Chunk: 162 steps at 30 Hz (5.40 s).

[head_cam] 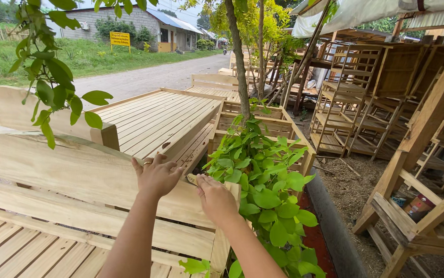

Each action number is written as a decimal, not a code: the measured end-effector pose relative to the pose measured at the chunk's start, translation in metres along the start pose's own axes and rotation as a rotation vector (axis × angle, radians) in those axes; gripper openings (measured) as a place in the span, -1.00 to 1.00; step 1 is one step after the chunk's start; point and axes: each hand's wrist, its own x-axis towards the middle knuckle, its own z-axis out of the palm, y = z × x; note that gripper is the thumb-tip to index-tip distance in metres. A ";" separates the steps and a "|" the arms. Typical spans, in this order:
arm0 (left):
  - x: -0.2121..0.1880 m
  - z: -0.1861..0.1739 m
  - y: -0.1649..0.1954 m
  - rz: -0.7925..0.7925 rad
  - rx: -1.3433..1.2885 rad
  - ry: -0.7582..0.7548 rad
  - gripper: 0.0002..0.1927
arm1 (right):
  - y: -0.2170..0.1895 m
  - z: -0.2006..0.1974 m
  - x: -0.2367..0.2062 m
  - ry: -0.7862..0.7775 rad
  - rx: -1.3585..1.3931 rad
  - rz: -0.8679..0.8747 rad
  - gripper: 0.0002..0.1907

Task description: The person sands the surface of a wooden bench using a sanding block. They move the sanding block back and forth across the slats and the backrest, occasionally adjusting their grip and position to reach different areas.

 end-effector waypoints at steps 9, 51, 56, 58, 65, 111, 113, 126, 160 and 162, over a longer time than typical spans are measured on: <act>0.010 0.025 0.020 0.213 0.069 0.298 -0.52 | -0.006 -0.013 -0.005 -0.027 -0.118 0.006 -0.52; -0.010 0.044 0.071 0.226 0.014 0.081 -0.49 | 0.061 -0.024 -0.052 0.028 0.185 -0.019 -0.59; -0.005 0.044 0.070 0.196 0.067 0.067 -0.38 | 0.052 -0.016 -0.005 -0.072 0.020 0.088 -0.55; -0.004 0.044 0.070 0.185 0.073 0.059 -0.38 | 0.050 -0.021 -0.009 -0.117 -0.003 0.144 -0.54; -0.009 0.043 0.076 0.139 0.137 -0.021 -0.37 | 0.057 -0.024 -0.061 0.034 0.090 -0.004 -0.54; -0.038 0.045 0.060 0.466 -0.063 0.311 -0.62 | 0.021 -0.024 -0.045 0.124 -0.005 0.061 -0.58; -0.039 0.042 0.063 0.375 -0.067 0.174 -0.63 | 0.020 -0.024 -0.068 0.173 0.053 0.040 -0.58; -0.098 0.091 0.030 0.029 -0.504 0.593 -0.20 | 0.030 -0.039 -0.073 0.403 0.163 0.026 -0.64; -0.129 0.109 -0.042 0.025 -0.821 0.095 -0.20 | 0.031 0.022 -0.027 0.252 -0.377 -0.648 -0.53; -0.130 0.109 -0.043 -0.040 -0.838 0.025 -0.19 | 0.048 0.017 -0.044 0.241 -0.492 -0.710 -0.52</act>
